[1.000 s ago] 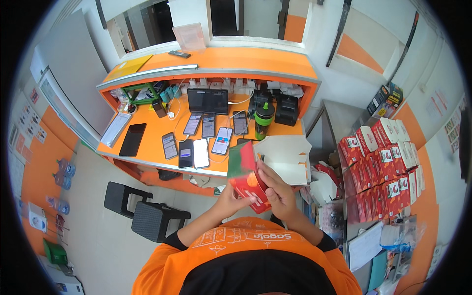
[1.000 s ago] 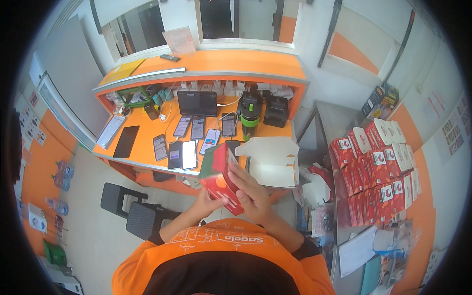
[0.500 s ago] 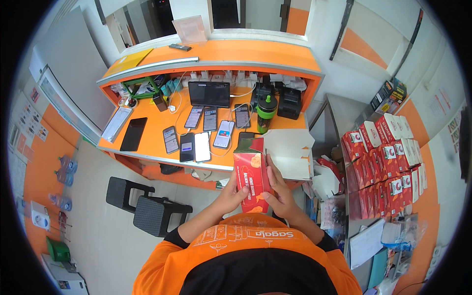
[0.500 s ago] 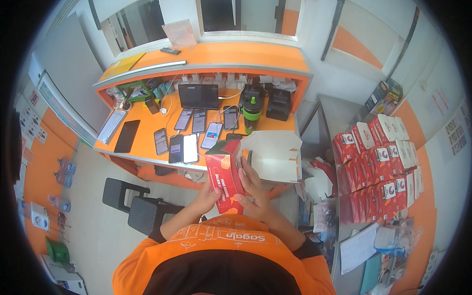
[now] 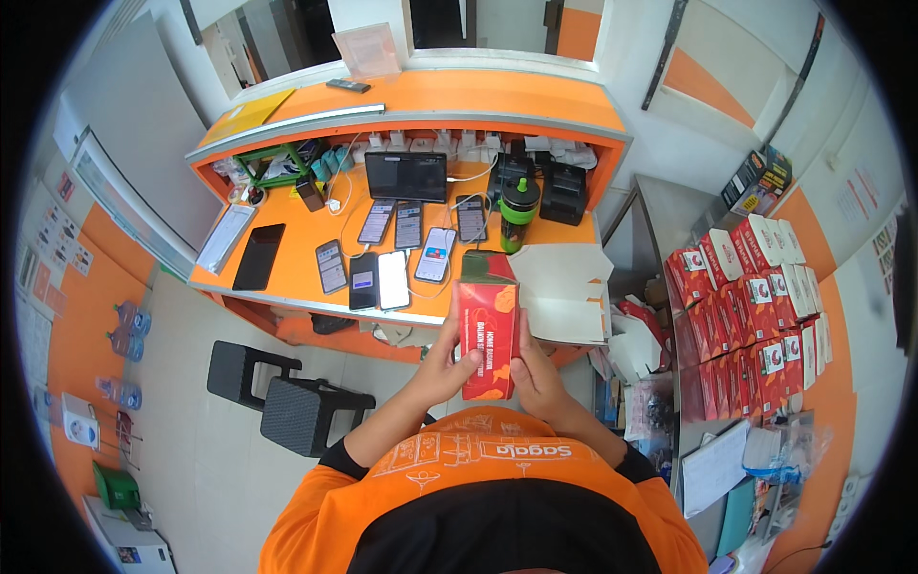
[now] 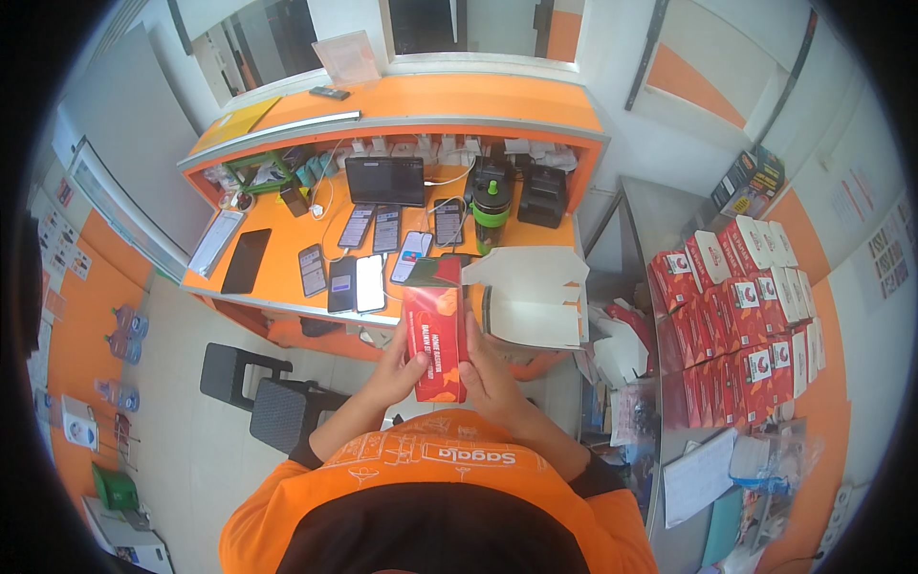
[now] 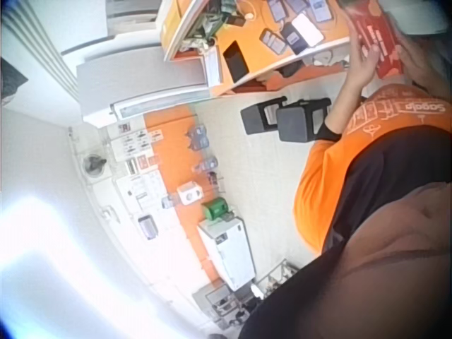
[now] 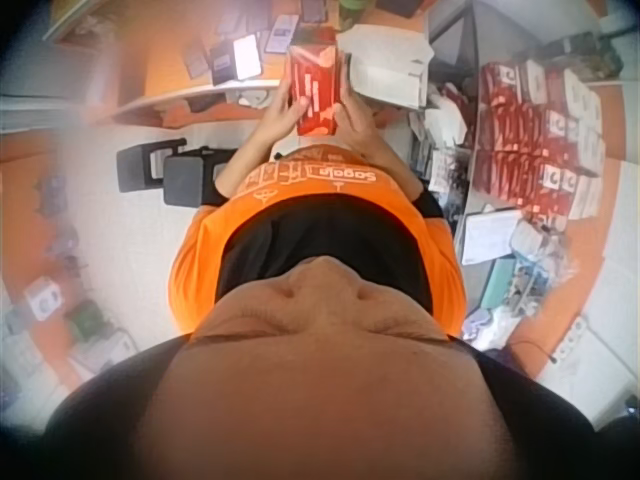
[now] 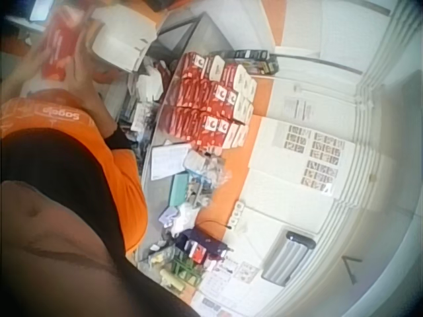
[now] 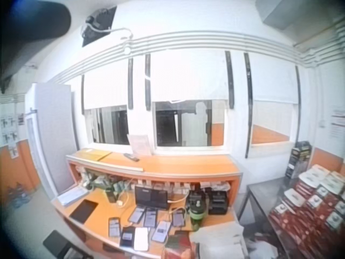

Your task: The person assembles red and green cardboard boxes by folding the flaps and inserting the inner components. They repeatedly pick up flat pieces, fold them into box shapes, and stack the finished units on a metal shelf.

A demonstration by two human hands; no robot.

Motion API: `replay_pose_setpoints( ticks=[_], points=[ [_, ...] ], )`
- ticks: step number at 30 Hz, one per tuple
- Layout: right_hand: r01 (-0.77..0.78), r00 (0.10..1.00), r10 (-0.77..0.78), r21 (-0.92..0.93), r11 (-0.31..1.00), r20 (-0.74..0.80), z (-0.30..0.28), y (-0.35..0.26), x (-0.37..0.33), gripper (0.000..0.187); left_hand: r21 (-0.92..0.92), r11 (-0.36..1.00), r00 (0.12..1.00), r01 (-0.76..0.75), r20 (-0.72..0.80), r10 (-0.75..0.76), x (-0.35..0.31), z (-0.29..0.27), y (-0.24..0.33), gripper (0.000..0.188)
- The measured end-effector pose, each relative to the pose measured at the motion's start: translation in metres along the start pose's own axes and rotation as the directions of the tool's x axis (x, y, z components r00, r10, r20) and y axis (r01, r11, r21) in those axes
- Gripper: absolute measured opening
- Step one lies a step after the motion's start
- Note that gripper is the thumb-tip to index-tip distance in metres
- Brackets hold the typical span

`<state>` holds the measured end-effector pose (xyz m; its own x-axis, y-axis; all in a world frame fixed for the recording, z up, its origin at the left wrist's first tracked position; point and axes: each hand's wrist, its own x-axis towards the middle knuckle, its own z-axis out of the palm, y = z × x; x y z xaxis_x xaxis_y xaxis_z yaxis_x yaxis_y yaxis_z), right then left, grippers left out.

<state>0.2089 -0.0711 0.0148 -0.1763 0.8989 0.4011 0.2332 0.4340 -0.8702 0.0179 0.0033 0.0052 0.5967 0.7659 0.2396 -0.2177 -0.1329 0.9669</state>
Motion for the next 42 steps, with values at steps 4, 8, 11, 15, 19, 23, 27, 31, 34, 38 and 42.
replay_pose_setpoints(
  ticks=[4,8,11,15,19,23,27,31,34,38,42],
  points=[
    [0.029,0.993,-0.037,0.074,0.997,0.110,-0.007,0.000,0.005,0.078,-0.014,0.999,0.989,0.034,-0.145,-0.036,0.000,0.013,0.010,0.086],
    [-0.018,0.993,-0.008,0.229,0.973,0.114,0.001,0.006,-0.007,0.081,-0.104,0.992,0.947,-0.067,-0.320,0.031,0.005,0.021,0.008,0.082],
    [0.017,0.994,-0.034,0.157,0.987,0.100,0.000,0.006,-0.008,0.080,-0.213,0.977,0.955,0.018,-0.286,-0.080,0.004,0.019,0.010,0.077],
    [0.078,0.991,-0.081,0.035,0.996,0.102,-0.004,0.003,-0.009,0.077,-0.219,0.975,0.975,0.039,-0.205,-0.086,0.001,0.009,0.001,0.071],
    [0.059,0.995,-0.057,-0.029,0.998,0.086,-0.001,0.007,-0.016,0.074,-0.160,0.987,0.982,0.028,-0.180,-0.057,0.000,0.006,-0.003,0.071],
    [0.045,0.997,-0.047,0.028,0.999,0.065,0.007,0.013,-0.018,0.072,-0.095,0.996,0.979,0.000,-0.203,-0.020,0.000,0.012,-0.004,0.073],
    [0.100,0.994,-0.102,0.048,0.994,0.039,0.008,0.020,-0.016,0.073,-0.049,0.999,0.967,0.013,-0.252,-0.024,-0.006,0.030,0.004,0.076],
    [0.059,0.994,-0.078,-0.218,0.974,-0.081,0.010,0.008,-0.012,0.065,0.005,0.996,0.953,0.085,-0.293,-0.080,-0.003,0.024,-0.005,0.070],
    [0.101,0.985,-0.162,-0.573,0.814,-0.057,0.006,0.002,-0.013,0.058,0.107,0.993,0.903,-0.049,-0.419,0.089,0.009,0.017,0.013,0.065],
    [0.138,0.976,-0.218,-0.739,0.659,-0.012,0.003,0.001,-0.021,0.056,0.195,0.981,0.892,-0.005,-0.442,0.092,0.014,0.000,0.004,0.060],
    [0.122,0.986,-0.168,-0.771,0.626,0.019,-0.013,-0.001,-0.028,0.058,0.239,0.971,0.898,0.033,-0.433,0.076,0.015,0.004,-0.020,0.046]
  ],
)
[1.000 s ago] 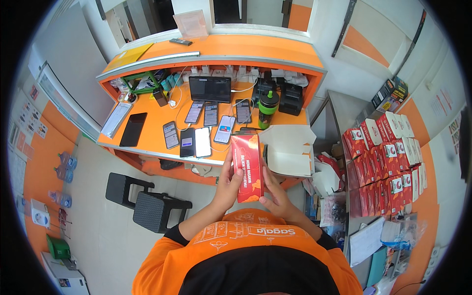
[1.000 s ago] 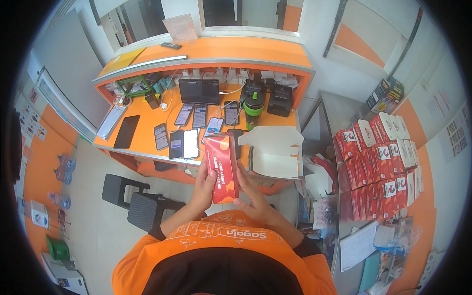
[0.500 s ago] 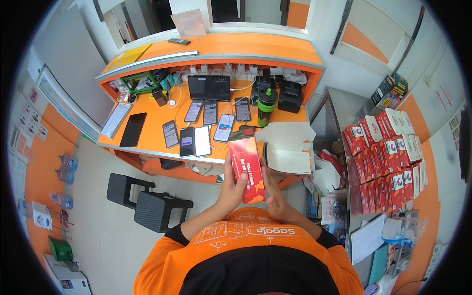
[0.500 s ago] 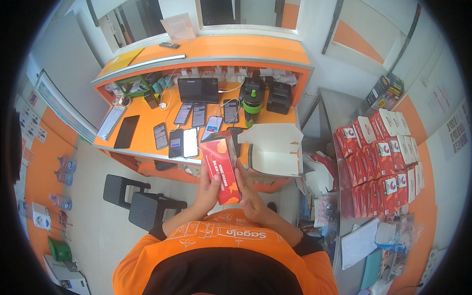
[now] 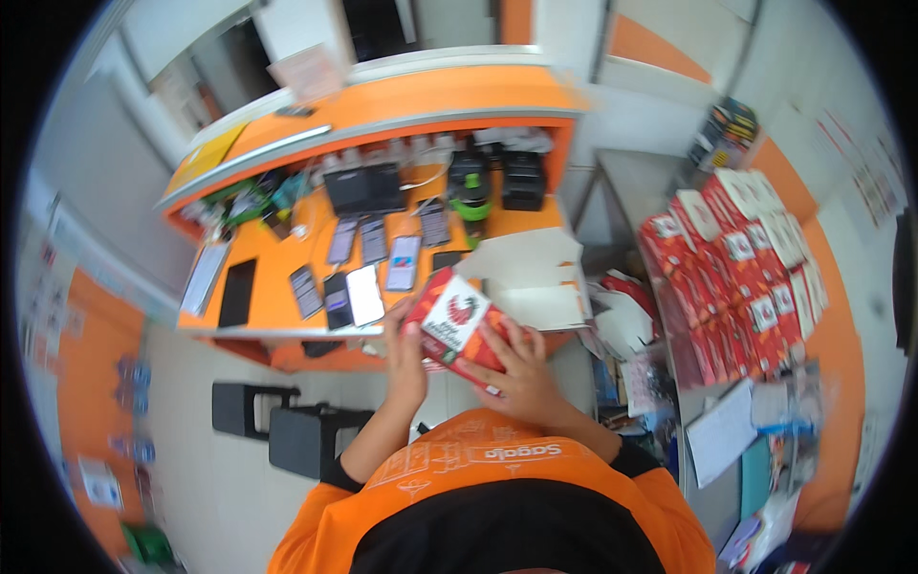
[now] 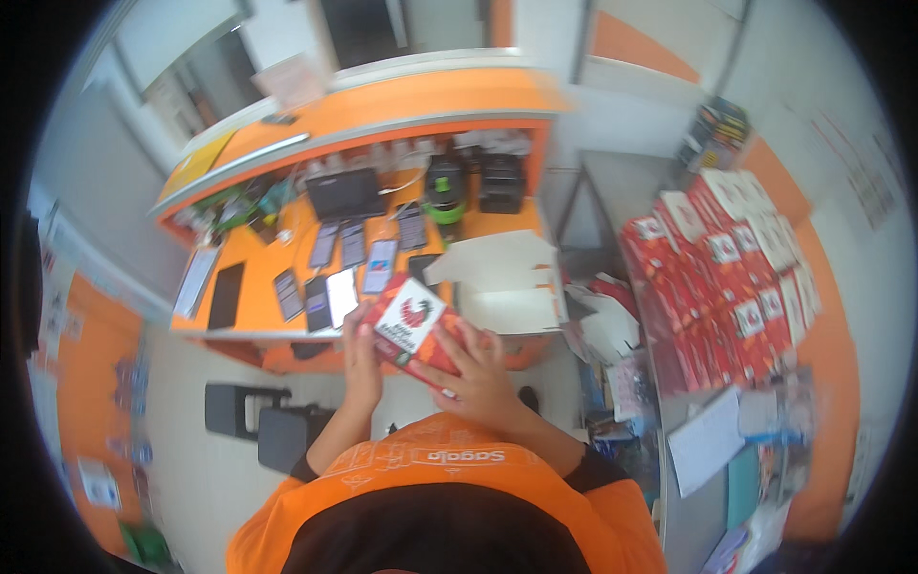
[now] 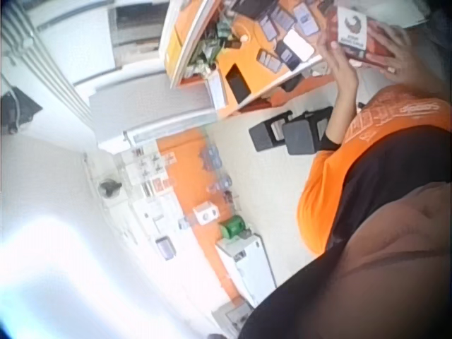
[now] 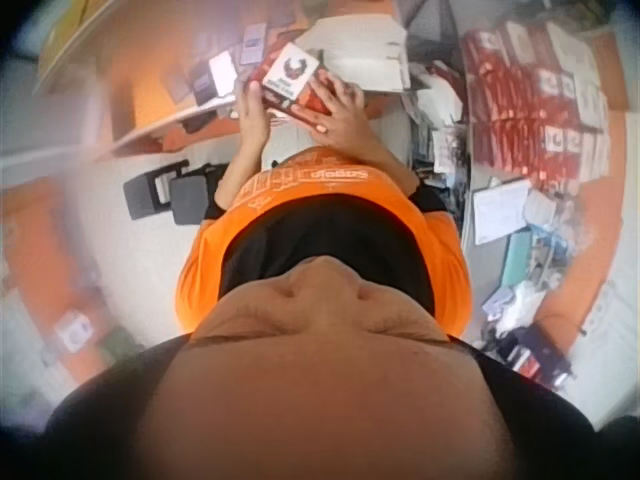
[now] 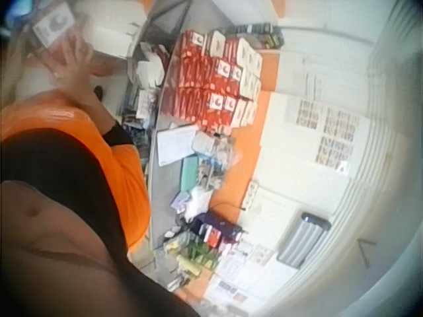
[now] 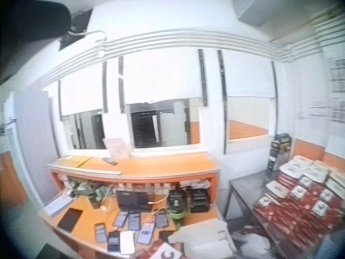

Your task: The person assembles red and green cardboard boxes by folding the flaps and inserting the inner components. They repeatedly pick up flat pieces, fold them into box shapes, and stack the finished units on a metal shelf.

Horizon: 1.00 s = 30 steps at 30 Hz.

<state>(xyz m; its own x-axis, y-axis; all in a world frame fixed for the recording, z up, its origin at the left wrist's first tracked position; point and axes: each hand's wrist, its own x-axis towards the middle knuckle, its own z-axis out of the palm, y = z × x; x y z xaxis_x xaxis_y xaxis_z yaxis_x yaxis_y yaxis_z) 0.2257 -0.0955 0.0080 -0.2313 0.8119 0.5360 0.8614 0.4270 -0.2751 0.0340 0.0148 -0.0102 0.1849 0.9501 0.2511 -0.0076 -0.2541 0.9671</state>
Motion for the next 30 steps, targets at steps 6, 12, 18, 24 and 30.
replay_pose_setpoints(
  ticks=[6,12,18,24,30],
  points=[
    [-0.217,0.971,0.223,0.074,0.973,-0.090,-0.031,0.019,-0.020,0.058,-0.544,0.774,0.940,0.322,0.088,-0.329,0.007,0.046,-0.011,0.039],
    [-0.277,0.951,0.275,0.004,0.961,-0.144,-0.060,0.063,-0.072,0.058,-0.167,0.698,0.641,0.696,0.581,-0.501,0.008,0.118,0.012,0.041],
    [-0.517,0.844,0.504,-0.027,0.856,-0.183,-0.101,0.107,-0.151,0.059,-0.074,0.760,0.574,0.646,0.703,-0.420,0.028,0.235,-0.005,0.062],
    [-0.723,0.658,0.684,-0.013,0.690,-0.315,-0.134,0.148,-0.241,0.053,-0.230,0.800,0.722,0.554,0.611,-0.325,0.126,0.417,-0.097,0.077],
    [-0.830,0.506,0.837,0.146,0.538,-0.209,-0.125,0.179,-0.298,0.043,0.015,0.666,0.596,0.746,0.433,-0.677,0.200,0.590,-0.173,0.074]
  ],
)
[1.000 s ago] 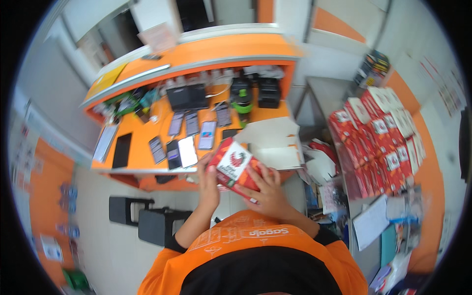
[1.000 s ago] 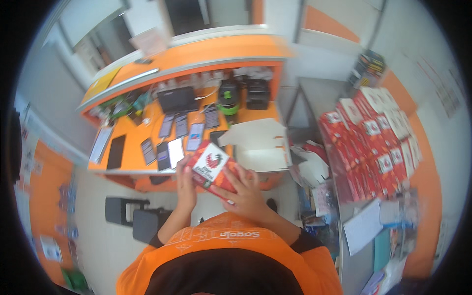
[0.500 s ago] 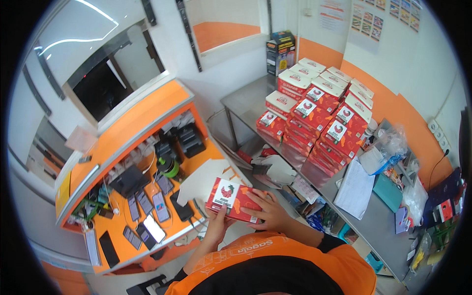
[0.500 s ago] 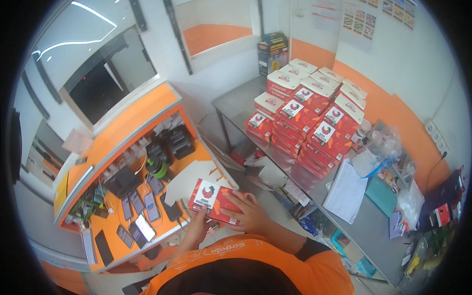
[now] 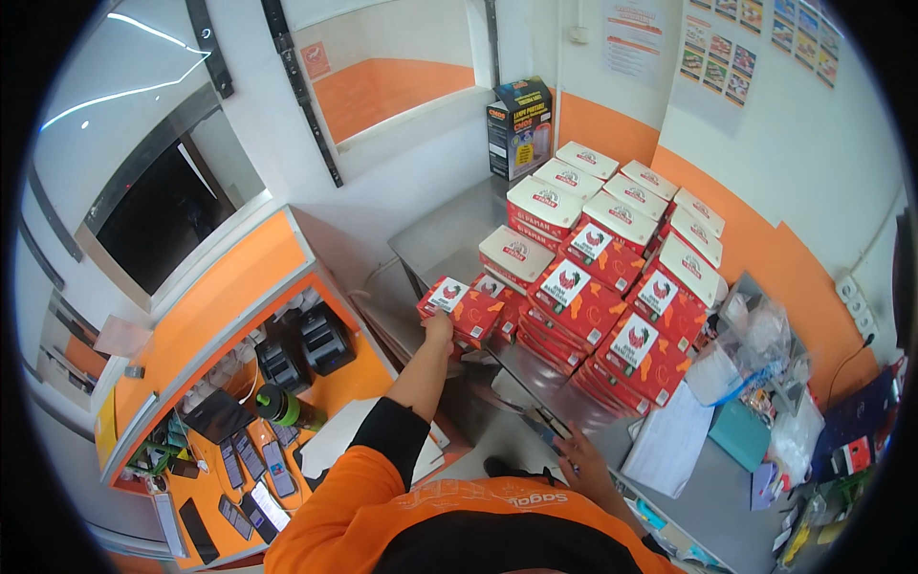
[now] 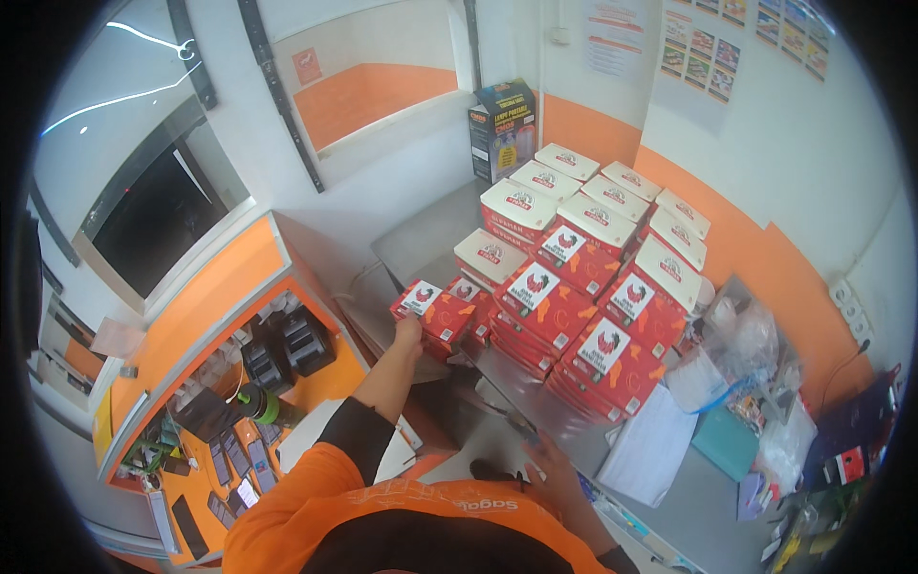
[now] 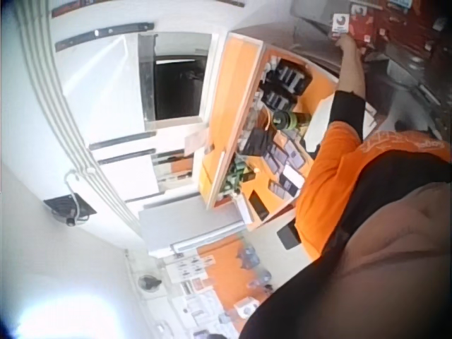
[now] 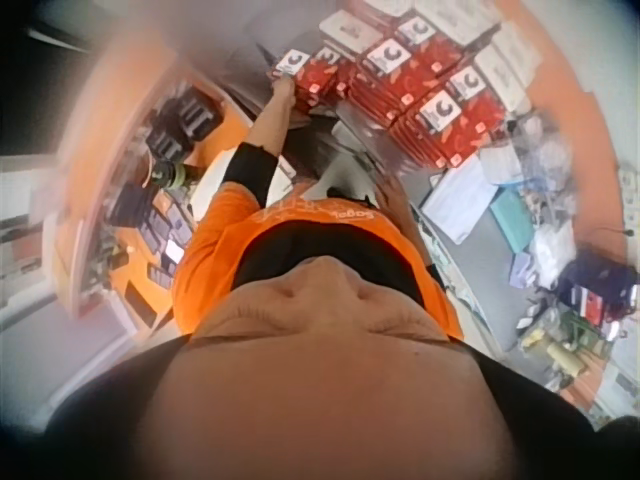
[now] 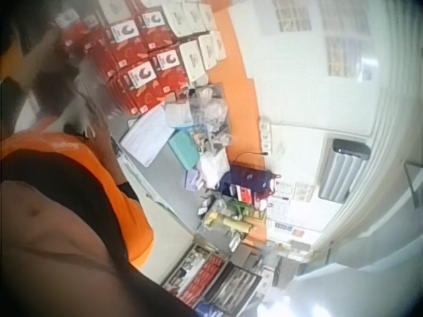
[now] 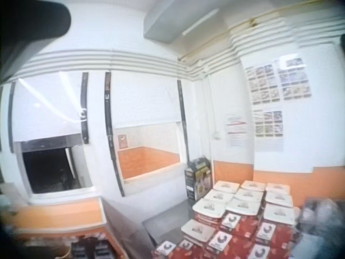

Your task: The person assembles red and green cardboard boxes by folding the flaps and inserting the inner components. They repeatedly pick up flat pieces, fold them into box shapes, and stack the finished units on a metal shelf.

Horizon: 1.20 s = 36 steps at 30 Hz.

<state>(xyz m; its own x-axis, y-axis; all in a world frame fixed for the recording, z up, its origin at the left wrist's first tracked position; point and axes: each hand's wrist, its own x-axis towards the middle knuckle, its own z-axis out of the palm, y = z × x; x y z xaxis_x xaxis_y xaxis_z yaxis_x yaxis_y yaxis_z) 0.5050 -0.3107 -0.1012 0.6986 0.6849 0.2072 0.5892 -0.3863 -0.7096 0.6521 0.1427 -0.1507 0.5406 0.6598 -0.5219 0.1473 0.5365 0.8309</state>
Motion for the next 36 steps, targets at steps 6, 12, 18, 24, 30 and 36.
replay_pose_setpoints(
  ticks=[6,12,18,24,30,36],
  points=[
    [-0.071,0.984,0.048,0.133,0.989,0.173,0.020,0.032,0.016,0.040,0.164,0.984,0.996,0.070,-0.058,-0.061,0.062,0.040,-0.035,0.071],
    [-0.092,0.977,0.059,0.154,0.984,0.206,0.011,0.036,0.047,0.041,0.321,0.945,0.996,0.056,-0.085,-0.031,0.009,0.086,-0.022,0.094],
    [-0.062,0.962,0.006,0.197,0.979,0.273,0.034,0.051,0.072,0.039,0.206,0.978,0.999,-0.038,0.030,0.032,-0.036,0.041,-0.003,0.098],
    [-0.095,0.880,-0.009,0.195,0.976,0.475,0.039,0.027,0.109,0.040,0.218,0.775,0.787,-0.593,0.359,0.501,-0.228,-0.102,0.008,0.053],
    [-0.091,0.773,-0.105,0.274,0.958,0.626,0.110,0.027,0.139,0.046,0.684,0.475,0.760,-0.554,0.184,0.623,-0.345,-0.237,-0.042,0.038],
    [-0.443,0.158,0.106,-0.025,0.896,0.982,0.179,-0.032,0.172,0.069,0.628,0.732,0.692,-0.263,-0.406,0.597,-0.354,-0.315,-0.120,0.041]
  ],
)
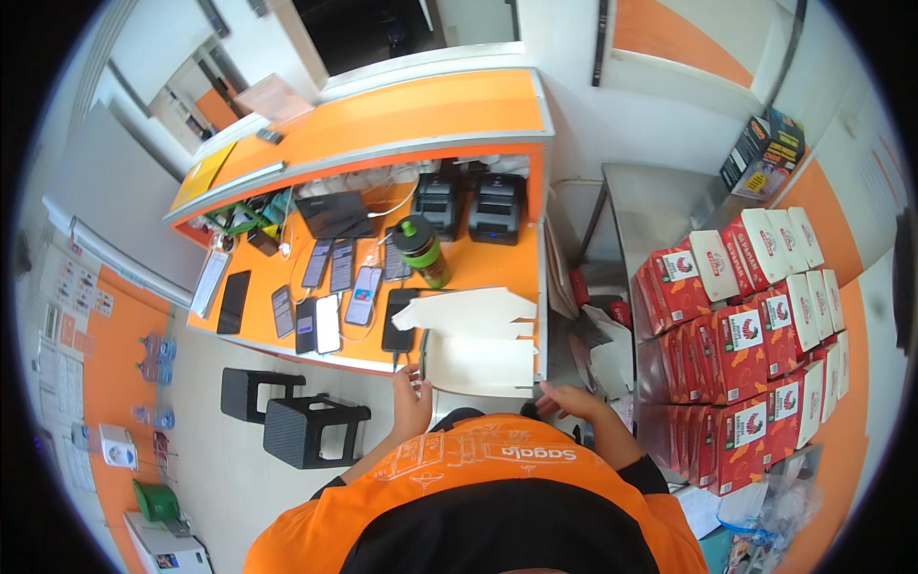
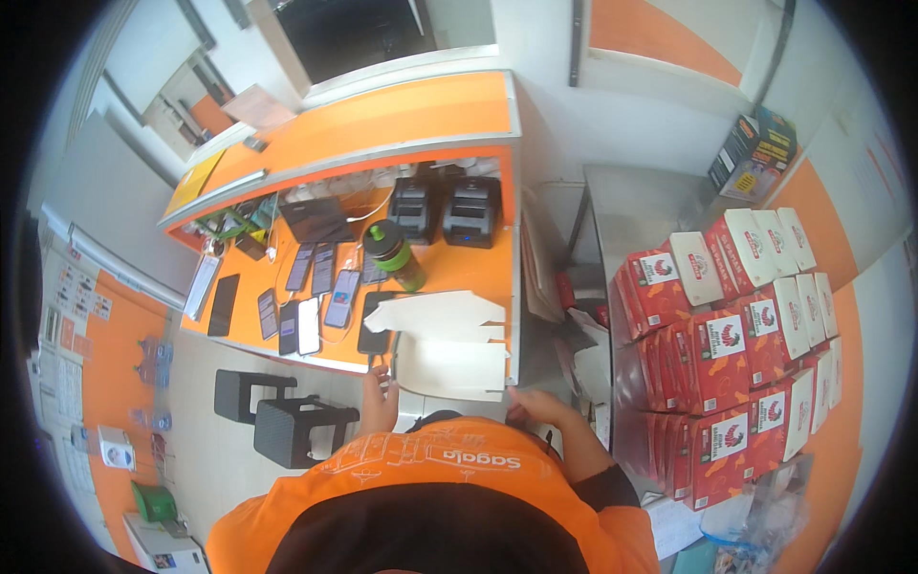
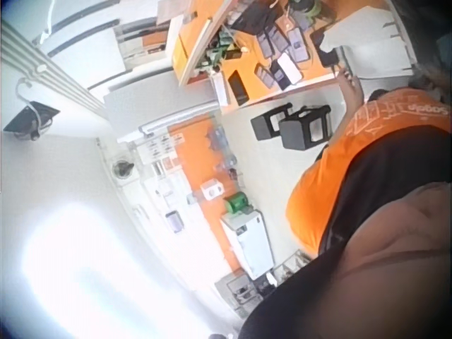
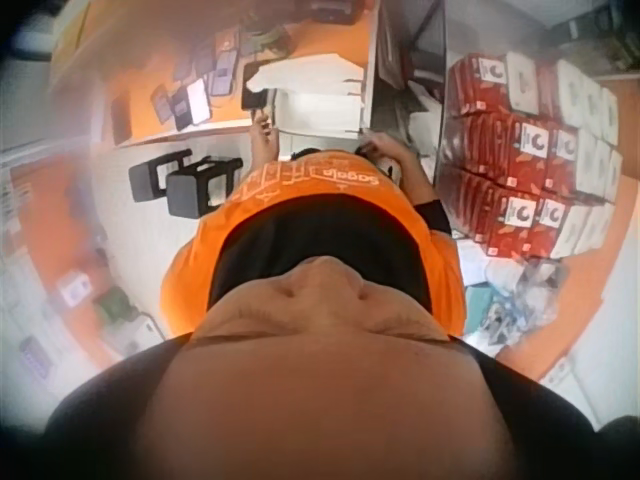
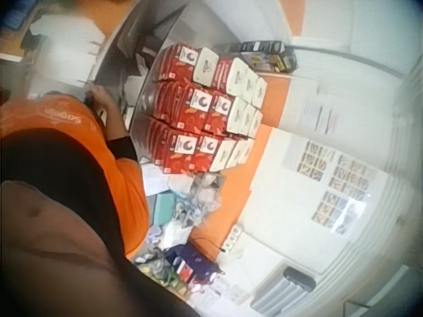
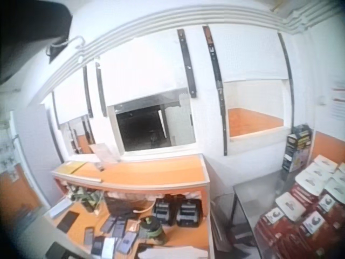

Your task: The person assembles red and green cardboard boxes by folding the flaps and inserting the inner components. They repeatedly pick up flat pieces, fold them into box shapes, and stack the finished units on a metal shelf.

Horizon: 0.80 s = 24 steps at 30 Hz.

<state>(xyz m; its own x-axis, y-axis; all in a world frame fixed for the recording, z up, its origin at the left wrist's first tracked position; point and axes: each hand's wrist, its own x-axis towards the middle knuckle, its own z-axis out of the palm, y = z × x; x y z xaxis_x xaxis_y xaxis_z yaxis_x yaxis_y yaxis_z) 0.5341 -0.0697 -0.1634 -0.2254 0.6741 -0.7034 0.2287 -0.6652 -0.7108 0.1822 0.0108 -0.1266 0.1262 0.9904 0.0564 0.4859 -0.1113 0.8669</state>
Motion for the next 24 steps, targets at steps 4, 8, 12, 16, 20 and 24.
replay_pose_setpoints(
  ticks=[4,8,12,16,20,24],
  points=[
    [-0.116,0.983,0.082,0.203,0.972,0.167,0.044,-0.025,0.023,0.083,-0.018,0.991,0.987,0.130,0.097,-0.128,0.017,-0.011,-0.041,0.054],
    [-0.094,0.990,0.124,0.374,0.923,-0.059,0.082,-0.014,0.059,0.078,0.034,0.999,0.970,0.024,0.239,-0.032,0.038,-0.016,-0.042,0.052],
    [0.242,0.944,0.001,0.695,0.677,-0.330,0.120,-0.023,0.061,0.078,0.066,0.996,0.930,-0.057,0.367,0.029,0.053,-0.033,-0.048,0.059],
    [0.424,0.905,-0.196,0.828,0.367,-0.377,0.164,-0.010,0.057,0.078,-0.098,0.995,0.933,-0.032,0.354,0.065,0.049,-0.066,-0.082,0.050],
    [0.355,0.911,-0.005,0.777,0.520,-0.413,0.224,0.070,0.060,0.075,-0.233,0.964,0.896,0.130,0.444,-0.014,0.033,-0.106,-0.157,0.038],
    [-0.079,0.811,0.230,0.288,0.954,-0.538,0.310,0.205,0.053,0.067,0.166,0.984,0.674,-0.065,0.735,-0.079,0.008,-0.150,-0.280,0.034]
  ],
)
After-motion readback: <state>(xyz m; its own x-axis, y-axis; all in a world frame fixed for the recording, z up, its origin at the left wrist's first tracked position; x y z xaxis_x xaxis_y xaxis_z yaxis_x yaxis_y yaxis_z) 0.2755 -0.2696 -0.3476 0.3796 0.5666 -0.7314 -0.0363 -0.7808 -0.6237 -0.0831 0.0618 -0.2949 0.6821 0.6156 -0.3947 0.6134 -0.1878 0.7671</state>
